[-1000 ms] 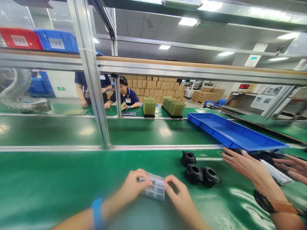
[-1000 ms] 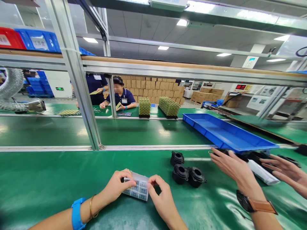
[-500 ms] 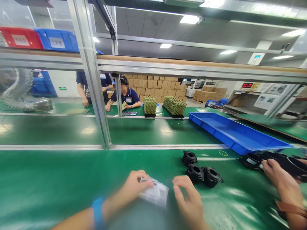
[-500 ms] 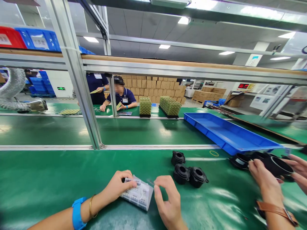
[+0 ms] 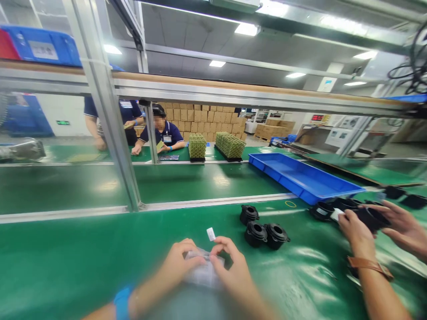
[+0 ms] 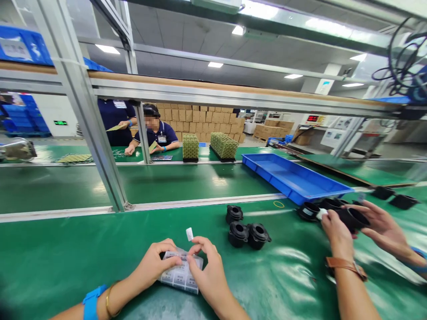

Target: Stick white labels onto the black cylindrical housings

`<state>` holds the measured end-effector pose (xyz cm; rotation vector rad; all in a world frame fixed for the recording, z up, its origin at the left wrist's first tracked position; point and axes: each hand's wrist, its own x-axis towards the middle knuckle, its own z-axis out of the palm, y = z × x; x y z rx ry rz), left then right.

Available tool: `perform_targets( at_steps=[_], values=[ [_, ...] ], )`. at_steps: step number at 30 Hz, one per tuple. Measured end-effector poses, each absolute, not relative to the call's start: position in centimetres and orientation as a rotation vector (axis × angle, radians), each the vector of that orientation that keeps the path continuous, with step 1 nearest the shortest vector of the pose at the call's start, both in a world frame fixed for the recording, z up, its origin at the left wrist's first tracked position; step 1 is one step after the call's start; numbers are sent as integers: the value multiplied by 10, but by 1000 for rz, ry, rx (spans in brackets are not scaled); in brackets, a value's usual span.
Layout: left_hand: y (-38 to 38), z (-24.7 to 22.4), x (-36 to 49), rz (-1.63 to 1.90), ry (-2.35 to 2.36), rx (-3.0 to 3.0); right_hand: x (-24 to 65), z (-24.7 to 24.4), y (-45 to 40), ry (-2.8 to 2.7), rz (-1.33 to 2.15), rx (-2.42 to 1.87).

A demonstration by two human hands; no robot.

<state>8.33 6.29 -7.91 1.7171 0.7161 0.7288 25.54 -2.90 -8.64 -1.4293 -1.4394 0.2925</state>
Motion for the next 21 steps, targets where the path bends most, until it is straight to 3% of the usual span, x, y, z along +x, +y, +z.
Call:
perform_targets(
  at_steps=[6, 12, 21],
  values=[
    [60, -80, 80, 595, 628, 1649, 258, -81, -34, -1468, -16, -1377],
    [63, -75, 85, 733, 798, 1743, 261, -79, -40, -1531, -289, -1188],
    [70, -81, 87, 854, 861, 1909, 281, -77, -35, -1348, -421, -1286]
  ],
)
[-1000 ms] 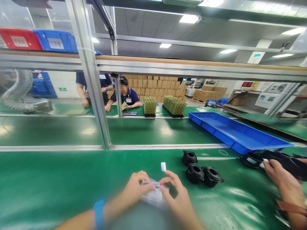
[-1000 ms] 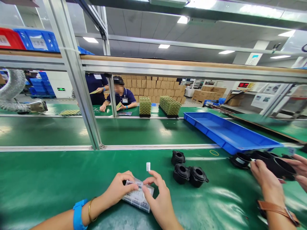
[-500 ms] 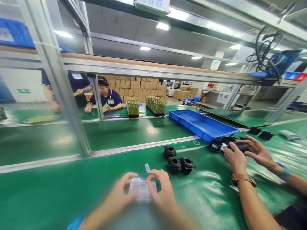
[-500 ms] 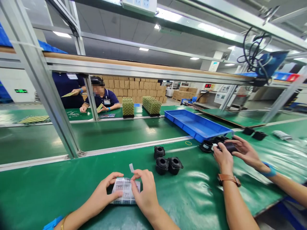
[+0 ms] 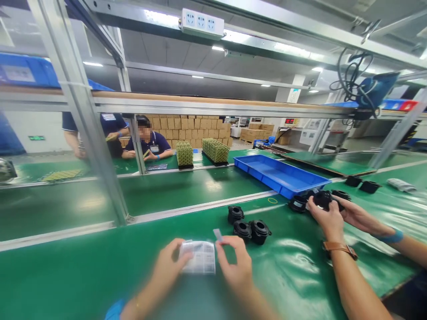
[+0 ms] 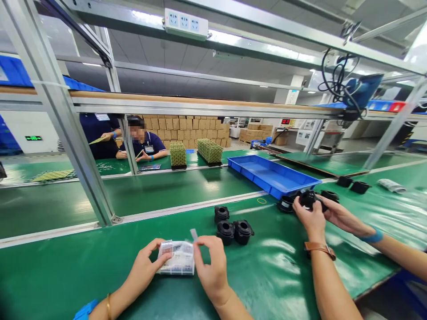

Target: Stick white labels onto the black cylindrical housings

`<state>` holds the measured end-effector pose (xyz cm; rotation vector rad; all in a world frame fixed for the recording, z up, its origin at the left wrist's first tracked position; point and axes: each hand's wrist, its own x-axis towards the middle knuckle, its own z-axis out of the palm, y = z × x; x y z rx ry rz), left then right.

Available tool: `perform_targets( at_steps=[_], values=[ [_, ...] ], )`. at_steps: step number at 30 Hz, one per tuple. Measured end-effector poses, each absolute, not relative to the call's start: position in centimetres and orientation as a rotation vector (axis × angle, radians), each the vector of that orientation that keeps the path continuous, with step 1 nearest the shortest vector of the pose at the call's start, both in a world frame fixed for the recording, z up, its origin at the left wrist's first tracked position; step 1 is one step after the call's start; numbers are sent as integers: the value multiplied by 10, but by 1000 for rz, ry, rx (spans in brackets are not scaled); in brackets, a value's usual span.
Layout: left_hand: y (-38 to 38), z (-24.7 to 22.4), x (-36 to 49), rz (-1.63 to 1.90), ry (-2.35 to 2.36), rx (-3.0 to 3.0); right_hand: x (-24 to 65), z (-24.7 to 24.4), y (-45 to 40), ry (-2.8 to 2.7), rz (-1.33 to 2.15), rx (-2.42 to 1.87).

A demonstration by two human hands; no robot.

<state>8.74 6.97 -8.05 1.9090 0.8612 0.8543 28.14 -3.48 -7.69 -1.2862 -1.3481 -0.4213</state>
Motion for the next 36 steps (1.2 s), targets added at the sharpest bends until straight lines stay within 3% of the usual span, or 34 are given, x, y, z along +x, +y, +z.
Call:
perform_targets(
  at_steps=[7, 13, 18, 21, 26, 31, 36],
  values=[
    [92, -86, 82, 985, 1000, 1891, 349, -68, -38, -1206, -568, -1598],
    [94, -94, 87, 992, 973, 1958, 367, -70, -39, -1363, -381, -1688],
    [74, -79, 78, 1356, 913, 1986, 355, -67, -41, -1220, -188, -1645],
    [48, -56, 74, 1144, 723, 1776, 332, -55, -43, -1207, 62, -1496],
    [10, -13, 77, 524, 438, 872, 276, -20, -32, -1209, 876, -995],
    [-5, 15, 65, 569, 404, 509, 237, -2, -5, -1299, 1116, -1011],
    [-3, 8, 50, 641, 586, 431, 220, -12, 5, -1387, 1148, -1061]
  ],
)
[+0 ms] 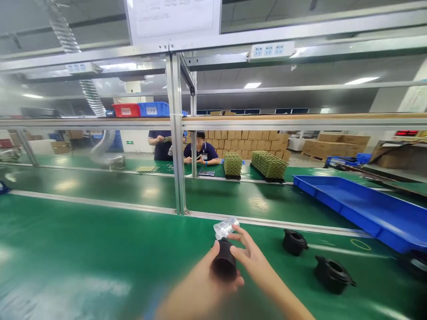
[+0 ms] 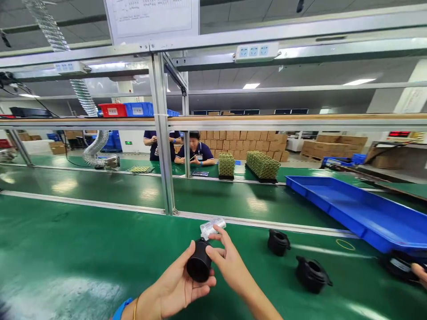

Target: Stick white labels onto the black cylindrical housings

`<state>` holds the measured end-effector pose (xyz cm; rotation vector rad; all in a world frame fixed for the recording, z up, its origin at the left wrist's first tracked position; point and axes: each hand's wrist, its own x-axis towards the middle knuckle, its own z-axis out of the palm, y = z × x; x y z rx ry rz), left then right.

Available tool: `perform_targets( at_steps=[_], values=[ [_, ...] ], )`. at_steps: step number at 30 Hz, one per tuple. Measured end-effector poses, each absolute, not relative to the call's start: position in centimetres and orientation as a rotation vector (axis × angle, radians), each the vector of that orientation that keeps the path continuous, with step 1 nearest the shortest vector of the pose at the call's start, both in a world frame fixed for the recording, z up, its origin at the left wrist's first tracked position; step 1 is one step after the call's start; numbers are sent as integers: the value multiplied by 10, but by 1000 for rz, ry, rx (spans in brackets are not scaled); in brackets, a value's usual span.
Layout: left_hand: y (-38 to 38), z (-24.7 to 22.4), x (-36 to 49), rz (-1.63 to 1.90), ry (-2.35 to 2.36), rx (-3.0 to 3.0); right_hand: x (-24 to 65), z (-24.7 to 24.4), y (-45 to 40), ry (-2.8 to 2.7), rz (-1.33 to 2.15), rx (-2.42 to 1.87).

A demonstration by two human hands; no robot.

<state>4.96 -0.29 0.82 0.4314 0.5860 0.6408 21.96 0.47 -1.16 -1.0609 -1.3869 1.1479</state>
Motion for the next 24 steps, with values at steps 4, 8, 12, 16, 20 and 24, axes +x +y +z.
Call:
perform_targets(
  at_steps=[4, 8, 12, 16, 20, 24],
  values=[
    [4, -17, 42, 660, 559, 395, 208, -31, 1, -1321, 1144, -1056],
    [4, -41, 37, 687, 491, 384, 201, -50, -4, -1226, 1124, -1135],
    [2, -46, 35, 664, 488, 291, 201, -61, -8, -1235, 1105, -1222],
    [3, -44, 34, 660, 525, 276, 207, -63, -11, -1295, 1152, -1114],
    [3, -49, 32, 621, 643, 280, 210, -64, -14, -1406, 1151, -976],
    [2, -50, 32, 640, 657, 287, 206, -66, -18, -1502, 1111, -1078]
  ],
)
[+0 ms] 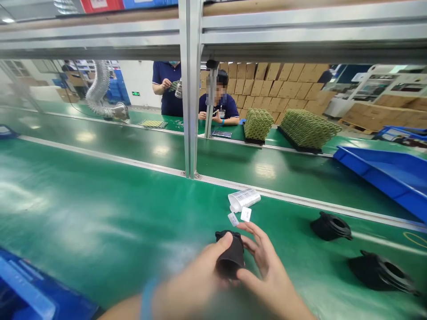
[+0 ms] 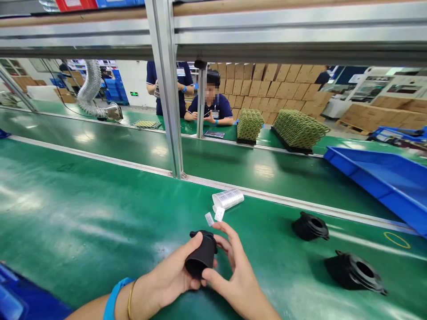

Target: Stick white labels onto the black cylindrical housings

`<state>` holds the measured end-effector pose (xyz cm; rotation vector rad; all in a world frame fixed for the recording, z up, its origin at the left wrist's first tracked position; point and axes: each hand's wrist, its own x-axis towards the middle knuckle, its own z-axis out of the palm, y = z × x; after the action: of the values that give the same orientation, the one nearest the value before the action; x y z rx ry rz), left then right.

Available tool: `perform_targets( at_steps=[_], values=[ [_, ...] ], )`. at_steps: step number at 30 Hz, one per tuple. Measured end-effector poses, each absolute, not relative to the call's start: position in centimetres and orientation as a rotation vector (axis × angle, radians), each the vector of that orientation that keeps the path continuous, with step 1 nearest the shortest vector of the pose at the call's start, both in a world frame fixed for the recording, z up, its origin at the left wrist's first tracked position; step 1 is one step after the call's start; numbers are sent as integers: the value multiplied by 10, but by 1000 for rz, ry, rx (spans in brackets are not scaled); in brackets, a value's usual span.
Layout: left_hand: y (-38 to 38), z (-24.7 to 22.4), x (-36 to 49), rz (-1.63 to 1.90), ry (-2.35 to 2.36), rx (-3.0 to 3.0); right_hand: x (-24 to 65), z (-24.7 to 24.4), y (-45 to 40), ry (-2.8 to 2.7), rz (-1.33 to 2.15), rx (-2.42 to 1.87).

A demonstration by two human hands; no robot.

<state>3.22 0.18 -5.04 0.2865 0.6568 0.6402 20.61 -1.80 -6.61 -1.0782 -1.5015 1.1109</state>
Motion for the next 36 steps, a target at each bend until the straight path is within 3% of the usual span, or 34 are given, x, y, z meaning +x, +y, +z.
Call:
perform_targets(
  at_steps=[12, 20, 29, 36],
  values=[
    [3, -38, 32, 804, 362, 160, 196, -61, -14, -1194, 1224, -911],
    [1, -39, 33, 774, 528, 189, 203, -61, -15, -1317, 1218, -955],
    [3, -33, 29, 778, 374, 220, 200, -60, -9, -1154, 1228, -899],
    [-2, -34, 29, 832, 574, 385, 207, -60, -8, -1006, 1124, -1009]
  ],
)
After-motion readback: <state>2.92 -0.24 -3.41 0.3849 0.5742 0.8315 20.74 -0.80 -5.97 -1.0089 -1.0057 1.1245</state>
